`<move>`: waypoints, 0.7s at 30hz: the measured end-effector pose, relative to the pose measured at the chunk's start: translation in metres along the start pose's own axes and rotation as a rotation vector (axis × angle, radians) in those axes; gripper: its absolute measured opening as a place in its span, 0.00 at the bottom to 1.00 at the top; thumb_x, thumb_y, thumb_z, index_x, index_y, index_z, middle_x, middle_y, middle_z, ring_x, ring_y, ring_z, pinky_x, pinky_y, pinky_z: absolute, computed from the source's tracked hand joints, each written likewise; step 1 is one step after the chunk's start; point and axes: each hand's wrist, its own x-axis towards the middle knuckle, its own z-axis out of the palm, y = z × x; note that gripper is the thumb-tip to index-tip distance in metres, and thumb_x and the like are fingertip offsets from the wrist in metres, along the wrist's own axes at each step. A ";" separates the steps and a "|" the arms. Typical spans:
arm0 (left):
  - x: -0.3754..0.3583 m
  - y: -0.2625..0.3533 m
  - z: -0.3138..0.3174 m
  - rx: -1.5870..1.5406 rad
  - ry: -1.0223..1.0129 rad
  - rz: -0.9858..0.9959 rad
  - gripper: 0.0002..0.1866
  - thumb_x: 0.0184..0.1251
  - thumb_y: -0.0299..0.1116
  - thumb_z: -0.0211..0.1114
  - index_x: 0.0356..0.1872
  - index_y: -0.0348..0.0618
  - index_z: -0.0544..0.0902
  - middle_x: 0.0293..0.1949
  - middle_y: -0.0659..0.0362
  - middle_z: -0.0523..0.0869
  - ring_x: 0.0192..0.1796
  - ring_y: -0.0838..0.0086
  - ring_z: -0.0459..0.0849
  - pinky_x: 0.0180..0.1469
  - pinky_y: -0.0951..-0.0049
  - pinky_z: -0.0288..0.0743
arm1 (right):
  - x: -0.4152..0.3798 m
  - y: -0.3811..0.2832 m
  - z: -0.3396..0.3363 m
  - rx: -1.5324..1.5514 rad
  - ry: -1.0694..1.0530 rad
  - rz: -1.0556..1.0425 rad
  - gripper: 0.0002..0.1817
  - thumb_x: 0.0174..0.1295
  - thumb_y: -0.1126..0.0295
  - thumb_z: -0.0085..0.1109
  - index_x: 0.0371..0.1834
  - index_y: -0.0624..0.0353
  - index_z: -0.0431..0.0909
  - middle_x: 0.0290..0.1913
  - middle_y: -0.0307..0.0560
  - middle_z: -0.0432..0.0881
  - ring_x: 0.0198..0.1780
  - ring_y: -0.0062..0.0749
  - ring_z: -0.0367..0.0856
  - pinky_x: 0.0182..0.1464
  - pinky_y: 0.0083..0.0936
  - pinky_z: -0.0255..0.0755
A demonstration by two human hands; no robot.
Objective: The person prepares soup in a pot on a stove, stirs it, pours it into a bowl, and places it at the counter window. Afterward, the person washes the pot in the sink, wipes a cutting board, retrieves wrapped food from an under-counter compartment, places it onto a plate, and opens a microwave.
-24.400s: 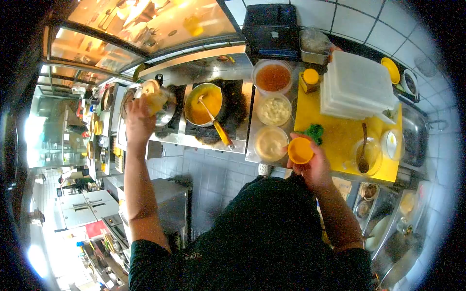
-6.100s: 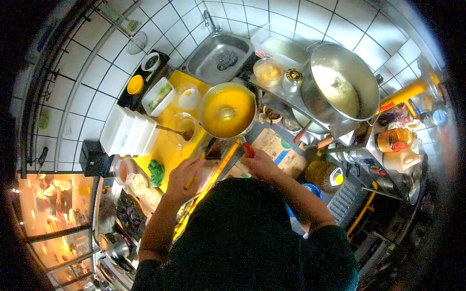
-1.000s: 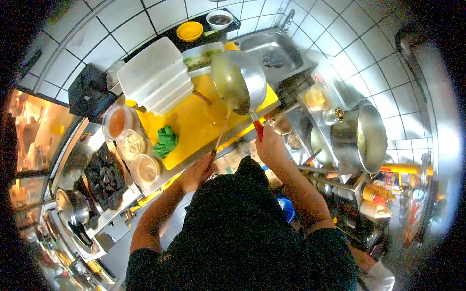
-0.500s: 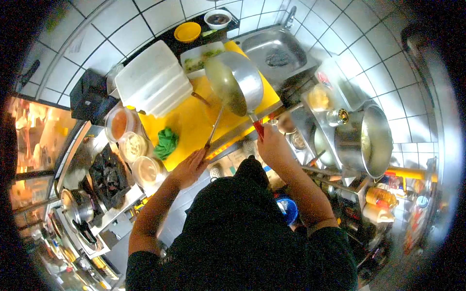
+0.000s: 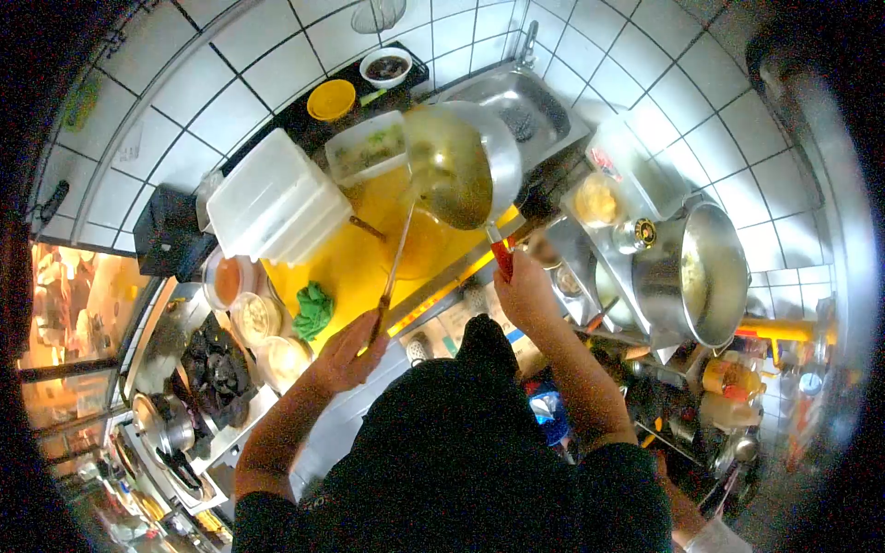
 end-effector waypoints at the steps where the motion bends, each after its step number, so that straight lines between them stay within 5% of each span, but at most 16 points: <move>1: 0.014 -0.001 0.013 -0.190 -0.002 -0.083 0.25 0.62 0.27 0.75 0.56 0.23 0.78 0.57 0.34 0.81 0.56 0.51 0.86 0.59 0.61 0.81 | 0.006 0.003 -0.005 0.039 0.012 -0.008 0.14 0.64 0.66 0.63 0.42 0.65 0.72 0.30 0.64 0.80 0.33 0.64 0.81 0.38 0.51 0.75; 4: 0.116 0.021 0.030 -0.316 0.180 -0.137 0.29 0.63 0.28 0.73 0.63 0.28 0.75 0.63 0.34 0.76 0.62 0.48 0.81 0.64 0.59 0.76 | 0.030 0.003 -0.022 0.390 -0.071 0.144 0.13 0.66 0.65 0.63 0.41 0.62 0.72 0.26 0.52 0.78 0.25 0.46 0.77 0.30 0.39 0.73; 7: 0.178 0.032 0.067 -0.665 0.136 -0.457 0.30 0.65 0.28 0.71 0.66 0.30 0.72 0.67 0.36 0.75 0.68 0.47 0.77 0.69 0.57 0.71 | 0.062 0.015 -0.035 0.737 -0.111 0.328 0.10 0.69 0.63 0.62 0.38 0.56 0.73 0.20 0.37 0.73 0.15 0.18 0.69 0.16 0.21 0.62; 8: 0.192 0.029 0.077 -0.782 0.111 -0.561 0.29 0.65 0.27 0.70 0.66 0.30 0.72 0.67 0.37 0.75 0.69 0.47 0.76 0.70 0.57 0.70 | 0.076 0.028 -0.035 0.756 -0.101 0.331 0.10 0.69 0.63 0.61 0.38 0.56 0.73 0.19 0.37 0.72 0.15 0.19 0.68 0.16 0.21 0.61; 9: 0.186 0.017 0.082 -0.513 0.003 -0.512 0.26 0.68 0.27 0.67 0.64 0.30 0.74 0.63 0.37 0.79 0.66 0.45 0.78 0.67 0.58 0.73 | 0.092 0.044 -0.035 0.776 -0.091 0.334 0.10 0.69 0.63 0.61 0.37 0.56 0.73 0.19 0.37 0.71 0.14 0.20 0.68 0.16 0.22 0.61; 13: 0.118 -0.025 0.088 -0.052 0.263 -0.697 0.17 0.67 0.22 0.64 0.56 0.31 0.78 0.53 0.41 0.83 0.56 0.48 0.83 0.60 0.56 0.78 | 0.162 0.103 -0.025 0.929 -0.131 0.378 0.07 0.69 0.69 0.59 0.34 0.58 0.74 0.19 0.37 0.71 0.13 0.20 0.65 0.15 0.20 0.59; 15: 0.083 -0.040 0.090 -0.013 0.310 -1.052 0.24 0.64 0.20 0.64 0.62 0.29 0.75 0.58 0.40 0.77 0.57 0.49 0.81 0.58 0.59 0.79 | 0.198 0.120 -0.018 1.010 -0.195 0.458 0.08 0.69 0.70 0.59 0.32 0.57 0.73 0.19 0.36 0.71 0.14 0.20 0.66 0.16 0.21 0.61; 18: 0.017 -0.057 0.113 0.249 0.088 -1.110 0.26 0.62 0.24 0.65 0.64 0.30 0.75 0.57 0.39 0.79 0.58 0.46 0.80 0.57 0.57 0.79 | 0.254 0.153 0.020 1.159 -0.329 0.581 0.08 0.68 0.70 0.60 0.33 0.56 0.73 0.21 0.36 0.72 0.16 0.19 0.69 0.16 0.21 0.61; 21: -0.005 -0.057 0.135 0.103 0.025 -1.228 0.26 0.62 0.26 0.66 0.62 0.30 0.76 0.54 0.39 0.81 0.55 0.48 0.82 0.57 0.58 0.78 | 0.295 0.155 0.058 1.330 -0.346 0.715 0.06 0.72 0.68 0.56 0.37 0.57 0.74 0.21 0.38 0.71 0.19 0.24 0.68 0.19 0.25 0.60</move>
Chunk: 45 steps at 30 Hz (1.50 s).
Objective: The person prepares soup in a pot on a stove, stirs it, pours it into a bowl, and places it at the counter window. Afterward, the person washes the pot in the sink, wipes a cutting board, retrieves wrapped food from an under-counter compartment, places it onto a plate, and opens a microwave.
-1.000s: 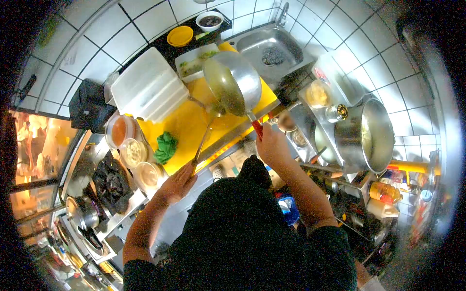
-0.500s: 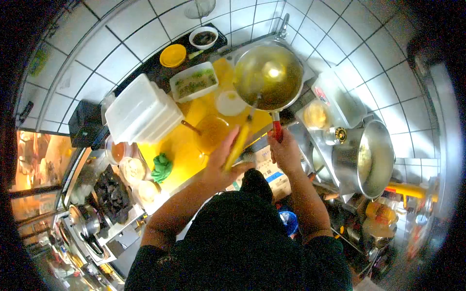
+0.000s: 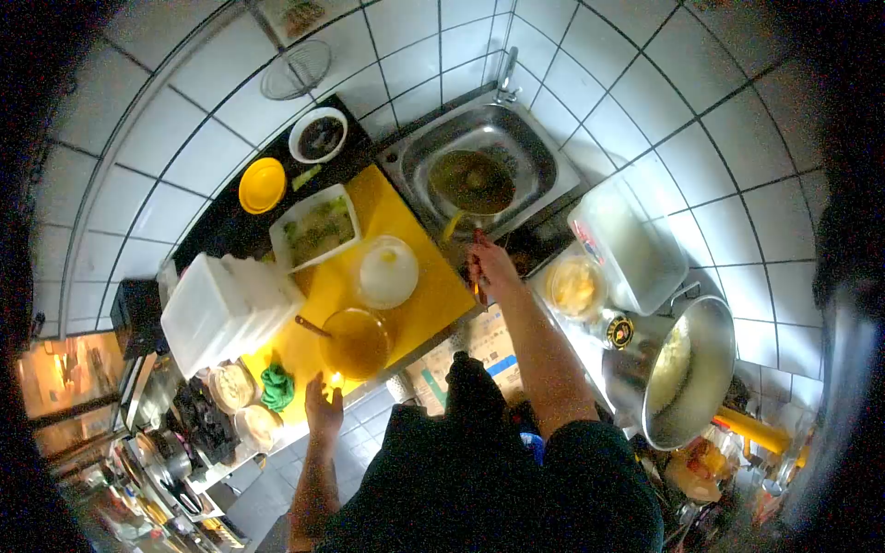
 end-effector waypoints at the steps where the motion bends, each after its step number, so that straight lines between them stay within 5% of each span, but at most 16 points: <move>1: -0.001 0.008 0.002 -0.030 -0.049 -0.061 0.25 0.62 0.26 0.66 0.61 0.30 0.77 0.52 0.40 0.82 0.54 0.49 0.82 0.55 0.58 0.79 | 0.017 0.002 0.003 0.030 0.022 0.046 0.07 0.71 0.68 0.58 0.36 0.57 0.74 0.22 0.38 0.71 0.19 0.22 0.68 0.19 0.23 0.60; 3: 0.004 0.019 0.007 -0.035 -0.113 -0.147 0.23 0.62 0.27 0.67 0.58 0.30 0.78 0.48 0.42 0.82 0.51 0.51 0.83 0.53 0.59 0.79 | 0.048 0.001 0.013 0.094 0.063 0.130 0.08 0.70 0.68 0.61 0.34 0.56 0.73 0.26 0.36 0.73 0.21 0.19 0.69 0.18 0.18 0.60; 9: 0.018 0.032 0.015 0.128 -0.125 -0.196 0.15 0.63 0.29 0.68 0.49 0.35 0.82 0.38 0.47 0.82 0.38 0.55 0.84 0.42 0.59 0.78 | 0.135 0.008 0.012 -0.037 0.238 0.087 0.11 0.73 0.64 0.59 0.35 0.57 0.73 0.26 0.40 0.72 0.26 0.27 0.72 0.27 0.31 0.67; 15: 0.025 0.042 0.015 0.171 -0.146 -0.224 0.10 0.65 0.30 0.66 0.43 0.35 0.82 0.35 0.46 0.82 0.36 0.54 0.83 0.40 0.56 0.77 | 0.139 -0.060 0.007 -1.343 0.176 0.094 0.16 0.74 0.62 0.53 0.49 0.68 0.77 0.41 0.59 0.86 0.41 0.52 0.85 0.48 0.51 0.75; 18: 0.023 0.024 0.023 0.162 -0.125 -0.172 0.09 0.65 0.30 0.65 0.42 0.35 0.82 0.35 0.44 0.82 0.36 0.49 0.82 0.40 0.54 0.77 | 0.137 -0.090 -0.002 -1.319 0.492 -0.259 0.21 0.72 0.62 0.55 0.58 0.71 0.76 0.55 0.68 0.82 0.55 0.62 0.82 0.59 0.51 0.72; 20: 0.018 0.016 0.029 0.155 -0.112 -0.154 0.09 0.66 0.30 0.64 0.41 0.35 0.82 0.34 0.43 0.82 0.36 0.46 0.82 0.40 0.53 0.76 | 0.155 -0.124 -0.006 -1.349 0.699 -0.753 0.27 0.71 0.61 0.58 0.65 0.71 0.71 0.61 0.65 0.78 0.61 0.57 0.78 0.65 0.45 0.74; 22: 0.018 0.022 0.028 0.142 -0.106 -0.200 0.09 0.66 0.31 0.64 0.41 0.36 0.82 0.33 0.42 0.82 0.37 0.43 0.81 0.40 0.52 0.76 | 0.199 -0.176 -0.011 -1.274 0.825 -0.955 0.27 0.71 0.60 0.59 0.64 0.71 0.72 0.58 0.64 0.79 0.62 0.56 0.77 0.66 0.46 0.72; 28: 0.022 0.058 0.027 0.130 -0.184 -0.342 0.10 0.66 0.32 0.63 0.41 0.35 0.82 0.31 0.43 0.85 0.33 0.51 0.84 0.36 0.60 0.77 | 0.285 -0.306 -0.024 -1.586 0.743 -0.801 0.22 0.70 0.57 0.59 0.53 0.68 0.78 0.52 0.64 0.82 0.56 0.56 0.81 0.58 0.45 0.76; 30: 0.007 0.010 0.048 -0.092 -0.173 -0.443 0.10 0.65 0.32 0.64 0.40 0.35 0.82 0.30 0.44 0.85 0.31 0.53 0.85 0.34 0.62 0.77 | 0.300 -0.315 -0.026 -1.685 0.694 -0.773 0.20 0.69 0.57 0.59 0.49 0.66 0.81 0.49 0.63 0.84 0.53 0.56 0.83 0.56 0.45 0.77; 35: 0.024 0.038 0.034 0.055 -0.247 -0.356 0.10 0.63 0.33 0.65 0.37 0.34 0.83 0.26 0.47 0.86 0.29 0.58 0.86 0.33 0.64 0.77 | 0.288 -0.302 -0.020 -1.833 0.604 -0.871 0.14 0.67 0.61 0.57 0.40 0.62 0.86 0.44 0.59 0.86 0.49 0.56 0.86 0.52 0.46 0.79; 39: 0.022 0.033 0.034 -0.099 -0.237 -0.382 0.11 0.62 0.33 0.68 0.37 0.34 0.83 0.25 0.52 0.86 0.28 0.66 0.84 0.34 0.67 0.76 | 0.282 -0.293 -0.019 -1.591 0.655 -0.880 0.13 0.68 0.65 0.54 0.40 0.63 0.86 0.45 0.60 0.86 0.50 0.57 0.85 0.53 0.48 0.78; 45: 0.028 0.042 0.030 -0.064 -0.253 -0.411 0.09 0.60 0.30 0.70 0.36 0.35 0.84 0.24 0.55 0.86 0.27 0.71 0.82 0.34 0.70 0.76 | 0.282 -0.294 -0.018 -1.724 0.620 -0.812 0.13 0.68 0.68 0.52 0.39 0.64 0.85 0.44 0.59 0.86 0.47 0.58 0.85 0.50 0.48 0.80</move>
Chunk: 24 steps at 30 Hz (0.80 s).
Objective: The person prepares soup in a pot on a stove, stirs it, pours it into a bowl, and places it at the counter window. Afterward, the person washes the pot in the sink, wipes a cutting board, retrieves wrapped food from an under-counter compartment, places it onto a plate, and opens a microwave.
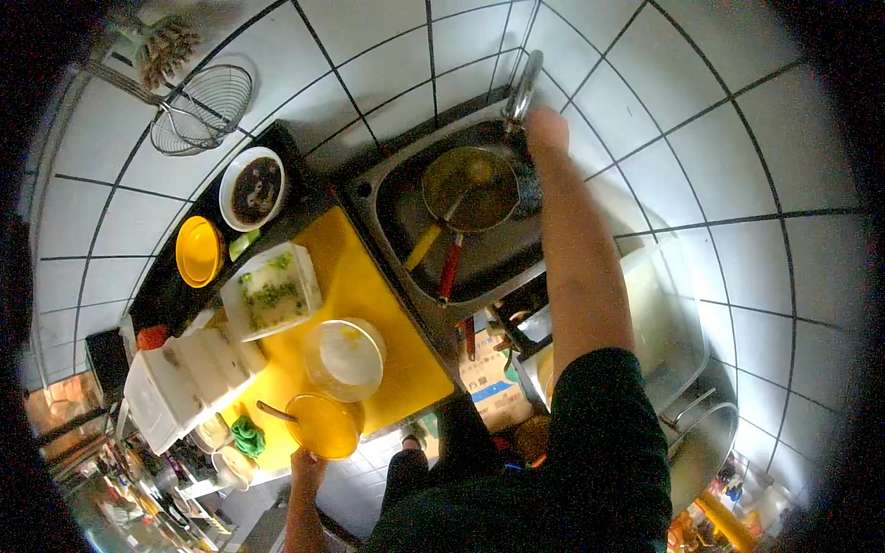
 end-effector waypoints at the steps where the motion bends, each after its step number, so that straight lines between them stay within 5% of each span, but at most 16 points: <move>1: 0.000 0.001 0.000 -0.006 -0.002 0.018 0.09 0.60 0.31 0.70 0.36 0.35 0.84 0.24 0.55 0.86 0.27 0.71 0.82 0.34 0.69 0.76 | 0.001 0.001 0.003 0.028 0.039 0.006 0.13 0.67 0.68 0.52 0.39 0.64 0.85 0.43 0.60 0.86 0.47 0.57 0.86 0.50 0.48 0.80; 6: 0.002 -0.005 0.001 0.054 -0.053 -0.019 0.11 0.62 0.34 0.66 0.36 0.35 0.83 0.26 0.47 0.86 0.29 0.58 0.86 0.34 0.63 0.78 | -0.007 -0.003 0.002 0.065 0.117 -0.033 0.12 0.68 0.70 0.50 0.39 0.64 0.84 0.44 0.60 0.86 0.46 0.56 0.87 0.49 0.47 0.81; 10: 0.003 -0.012 0.005 0.181 -0.056 0.016 0.14 0.62 0.39 0.62 0.33 0.36 0.84 0.30 0.38 0.85 0.36 0.42 0.85 0.37 0.51 0.78 | 0.001 0.023 0.028 0.020 0.017 0.027 0.14 0.71 0.68 0.49 0.48 0.64 0.82 0.49 0.62 0.84 0.55 0.54 0.83 0.55 0.45 0.79; 13: 0.000 -0.039 0.024 0.219 -0.057 0.004 0.14 0.61 0.40 0.65 0.33 0.37 0.85 0.30 0.41 0.86 0.36 0.43 0.85 0.37 0.50 0.78 | -0.019 0.025 0.009 -0.265 -0.114 -0.093 0.14 0.66 0.67 0.56 0.47 0.62 0.84 0.44 0.59 0.88 0.48 0.53 0.88 0.52 0.46 0.81; 17: -0.016 -0.015 0.029 -0.043 0.009 0.015 0.13 0.63 0.38 0.65 0.34 0.36 0.85 0.26 0.43 0.86 0.30 0.51 0.87 0.33 0.56 0.78 | -0.044 0.043 -0.009 -0.347 -0.100 -0.218 0.29 0.68 0.49 0.57 0.63 0.60 0.78 0.59 0.63 0.81 0.63 0.56 0.78 0.65 0.45 0.73; 24: -0.031 -0.019 0.041 -0.367 0.087 0.104 0.10 0.65 0.34 0.64 0.36 0.35 0.84 0.25 0.45 0.86 0.28 0.56 0.87 0.31 0.60 0.76 | -0.181 -0.020 -0.110 -0.279 -0.129 -0.244 0.29 0.67 0.53 0.61 0.65 0.62 0.77 0.56 0.63 0.83 0.58 0.56 0.81 0.61 0.45 0.74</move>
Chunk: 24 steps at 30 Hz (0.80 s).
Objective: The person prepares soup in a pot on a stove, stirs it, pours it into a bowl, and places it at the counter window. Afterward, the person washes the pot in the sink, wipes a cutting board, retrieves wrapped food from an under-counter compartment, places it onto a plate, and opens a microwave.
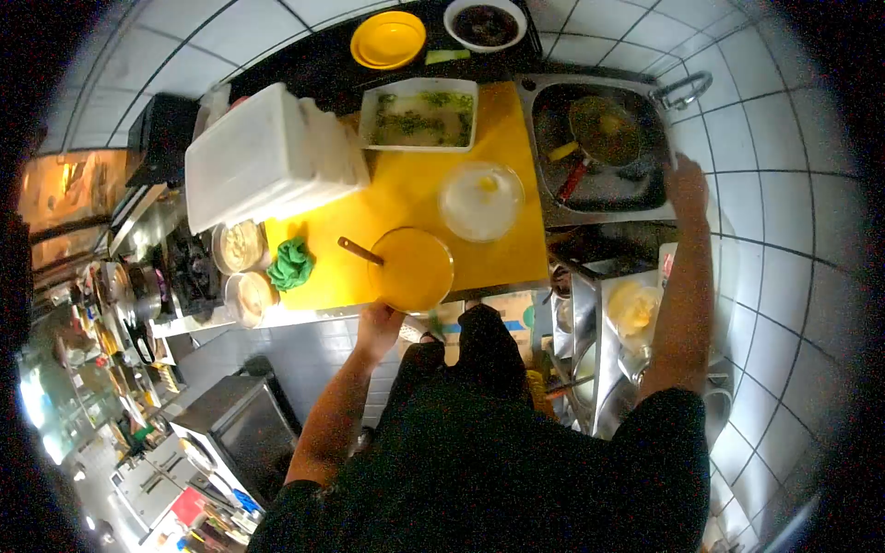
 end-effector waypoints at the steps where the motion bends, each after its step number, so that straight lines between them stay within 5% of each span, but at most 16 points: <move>1: -0.003 0.005 -0.003 0.044 0.019 0.012 0.09 0.64 0.32 0.63 0.35 0.35 0.84 0.25 0.45 0.86 0.29 0.54 0.87 0.32 0.60 0.77 | -0.016 -0.006 -0.006 0.011 0.026 -0.024 0.28 0.67 0.54 0.61 0.64 0.61 0.77 0.55 0.62 0.83 0.57 0.55 0.82 0.60 0.45 0.74; 7: -0.020 -0.020 -0.016 -0.035 0.111 0.095 0.10 0.63 0.34 0.64 0.36 0.37 0.85 0.29 0.42 0.86 0.33 0.47 0.87 0.35 0.54 0.79 | -0.114 -0.074 -0.073 0.247 0.064 -0.068 0.26 0.71 0.53 0.58 0.62 0.61 0.78 0.54 0.61 0.83 0.56 0.58 0.81 0.60 0.47 0.75; 10: -0.034 -0.039 -0.034 0.145 -0.007 -0.106 0.13 0.64 0.39 0.63 0.36 0.39 0.86 0.32 0.40 0.86 0.36 0.43 0.86 0.38 0.51 0.79 | -0.158 -0.120 -0.112 0.278 0.066 -0.054 0.23 0.69 0.57 0.61 0.61 0.61 0.79 0.51 0.60 0.84 0.53 0.52 0.83 0.57 0.43 0.77; 14: -0.075 -0.052 -0.077 0.161 0.157 0.024 0.15 0.66 0.40 0.59 0.35 0.37 0.85 0.33 0.37 0.84 0.40 0.40 0.85 0.37 0.49 0.78 | -0.210 -0.198 -0.154 0.503 0.229 -0.258 0.20 0.66 0.67 0.66 0.59 0.63 0.81 0.43 0.54 0.86 0.38 0.37 0.84 0.43 0.30 0.78; 18: -0.122 -0.085 -0.127 0.120 0.195 -0.002 0.16 0.64 0.43 0.61 0.35 0.39 0.86 0.33 0.40 0.86 0.40 0.41 0.85 0.44 0.47 0.79 | -0.260 -0.294 -0.213 0.744 0.302 -0.458 0.18 0.64 0.75 0.67 0.58 0.64 0.82 0.46 0.53 0.85 0.40 0.29 0.85 0.38 0.24 0.80; 22: -0.177 -0.104 -0.181 -0.127 0.325 0.023 0.12 0.64 0.38 0.64 0.31 0.37 0.84 0.31 0.40 0.86 0.38 0.43 0.86 0.39 0.52 0.80 | -0.273 -0.389 -0.236 0.966 0.208 -0.596 0.19 0.66 0.75 0.65 0.60 0.63 0.80 0.48 0.47 0.85 0.44 0.25 0.84 0.46 0.22 0.79; 24: -0.188 -0.152 -0.189 0.002 0.446 0.086 0.09 0.62 0.31 0.65 0.30 0.35 0.83 0.27 0.41 0.86 0.32 0.46 0.87 0.34 0.55 0.79 | -0.281 -0.445 -0.257 1.115 0.094 -0.641 0.19 0.68 0.72 0.64 0.61 0.64 0.79 0.48 0.46 0.85 0.46 0.25 0.84 0.50 0.22 0.78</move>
